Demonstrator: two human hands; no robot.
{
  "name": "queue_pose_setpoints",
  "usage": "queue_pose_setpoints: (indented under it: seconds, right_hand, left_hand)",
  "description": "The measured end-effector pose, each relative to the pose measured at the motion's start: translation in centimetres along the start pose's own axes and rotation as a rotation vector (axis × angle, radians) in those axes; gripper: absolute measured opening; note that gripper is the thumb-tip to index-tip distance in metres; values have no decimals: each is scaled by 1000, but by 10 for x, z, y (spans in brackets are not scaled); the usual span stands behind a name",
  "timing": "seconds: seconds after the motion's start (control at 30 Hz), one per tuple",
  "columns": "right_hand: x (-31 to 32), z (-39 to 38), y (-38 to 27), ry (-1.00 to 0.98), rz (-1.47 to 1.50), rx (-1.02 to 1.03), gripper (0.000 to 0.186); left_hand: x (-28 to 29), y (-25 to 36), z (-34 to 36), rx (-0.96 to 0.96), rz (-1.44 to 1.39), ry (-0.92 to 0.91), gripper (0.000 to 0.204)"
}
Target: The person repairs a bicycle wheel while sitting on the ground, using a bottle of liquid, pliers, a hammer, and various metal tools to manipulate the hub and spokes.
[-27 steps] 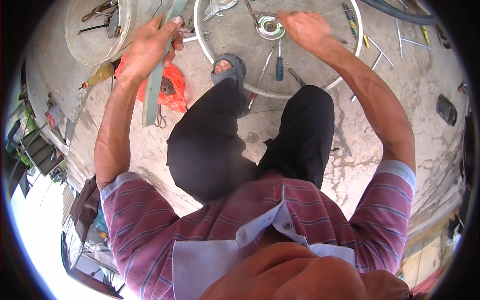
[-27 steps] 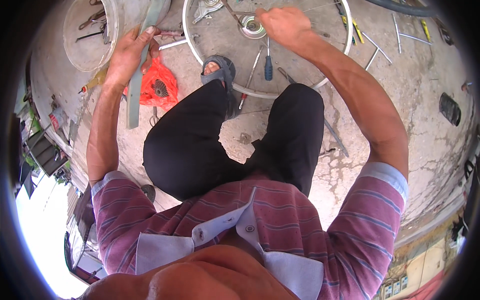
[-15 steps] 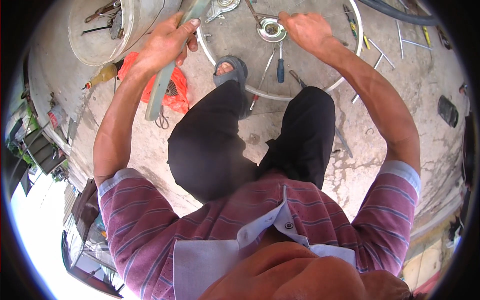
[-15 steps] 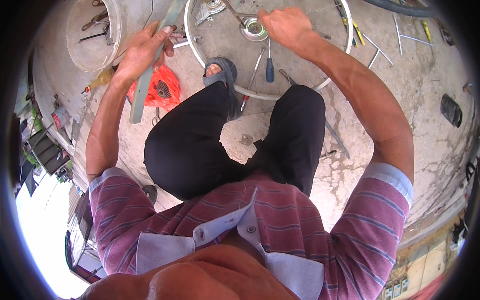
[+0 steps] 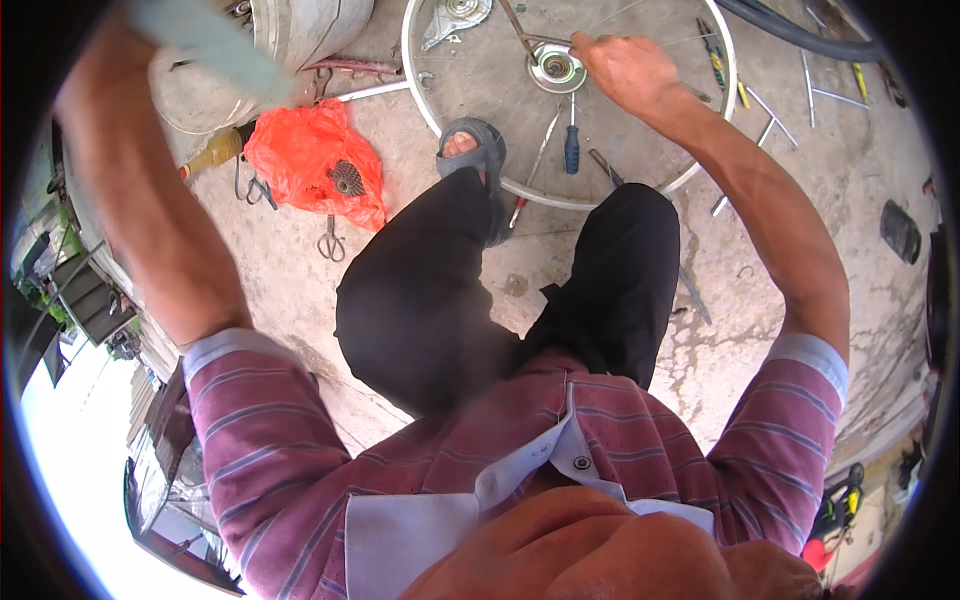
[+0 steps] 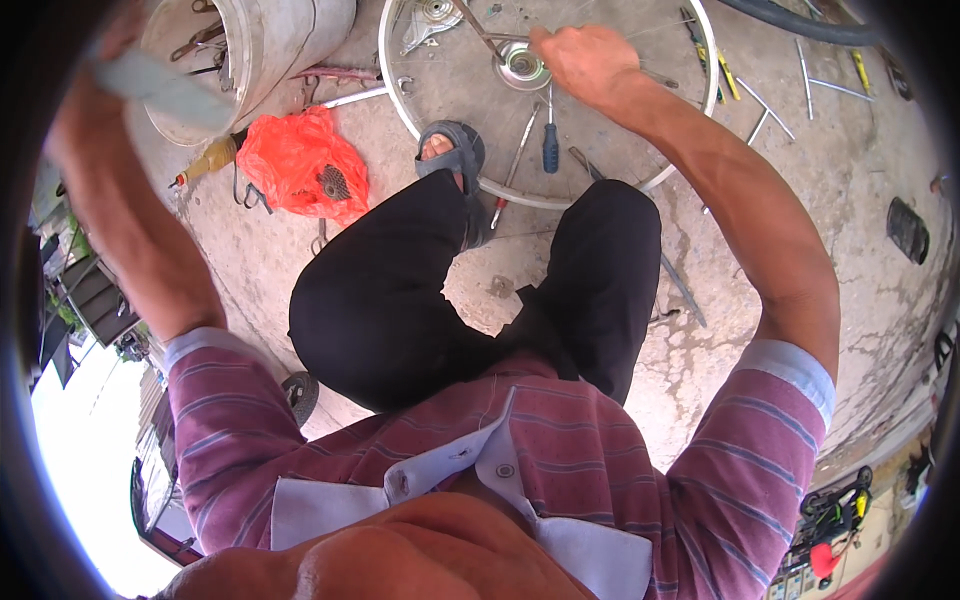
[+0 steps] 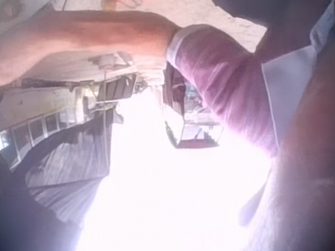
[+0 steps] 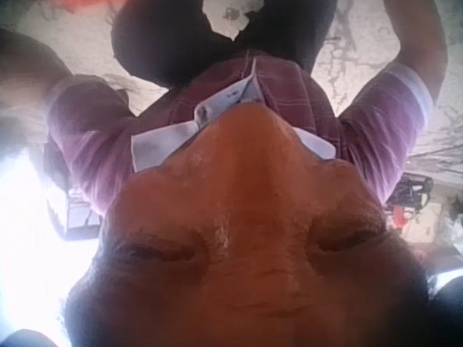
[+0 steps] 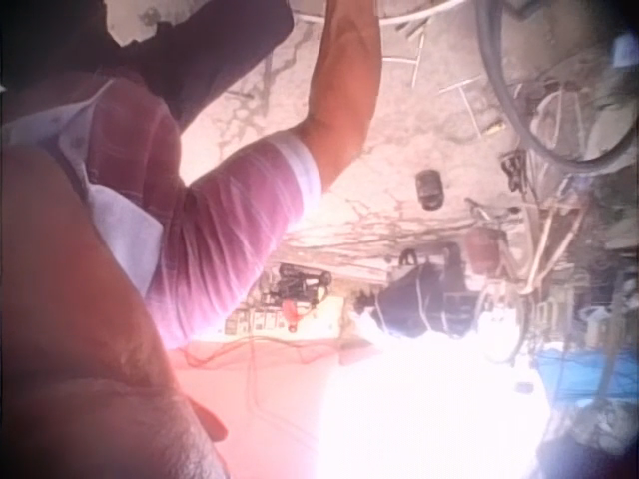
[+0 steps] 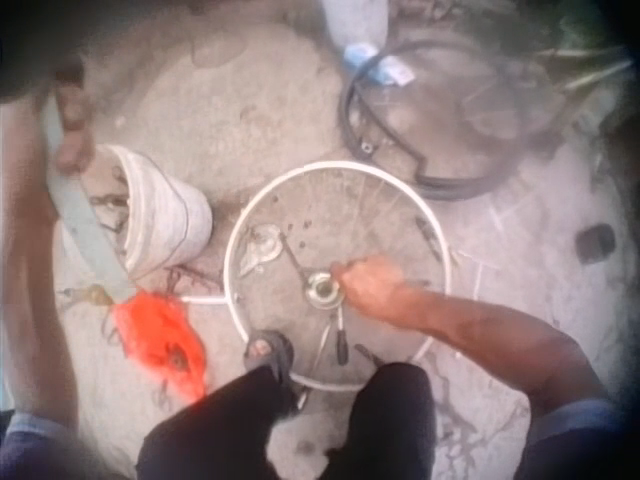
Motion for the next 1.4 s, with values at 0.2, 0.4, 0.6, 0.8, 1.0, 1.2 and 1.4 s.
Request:
queue_pose_setpoints:
  seconds: [0.2,0.4,0.6,0.8,1.0,1.2,1.4]
  right_hand:
    - [-7,-1,7,7,27,1,21]
    - [1,-7,5,14,114,-43,29]
    - [5,-23,43,314,375,-158,33]
    - [-64,-60,46,113,1289,-638,43]
    - [-93,-84,40,216,1616,-724,32]
    - [-94,-183,100,586,963,-849,26]
    - [-178,-256,100,516,840,-1054,44]
  left_hand:
    - [-122,-98,-123,860,148,-768,38]
    - [-83,-95,-146,856,-331,-601,37]
    - [-119,-146,-234,825,-23,-659,36]
    - [-152,-208,-367,1041,28,-575,38]
    - [-181,-260,-449,1056,-157,-515,33]
    - [-189,-276,-486,1124,-172,-410,34]
    - [-198,-273,-499,1086,-215,-244,41]
Point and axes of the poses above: each hand's wrist, its own z-axis towards the middle knuckle, its own x-axis out of the back of the hand, y = z × x, the point moved 7 cm from there along z, towards the middle knuckle, and after that the axes turned 6 degrees about -y, right-handed, at the moved point
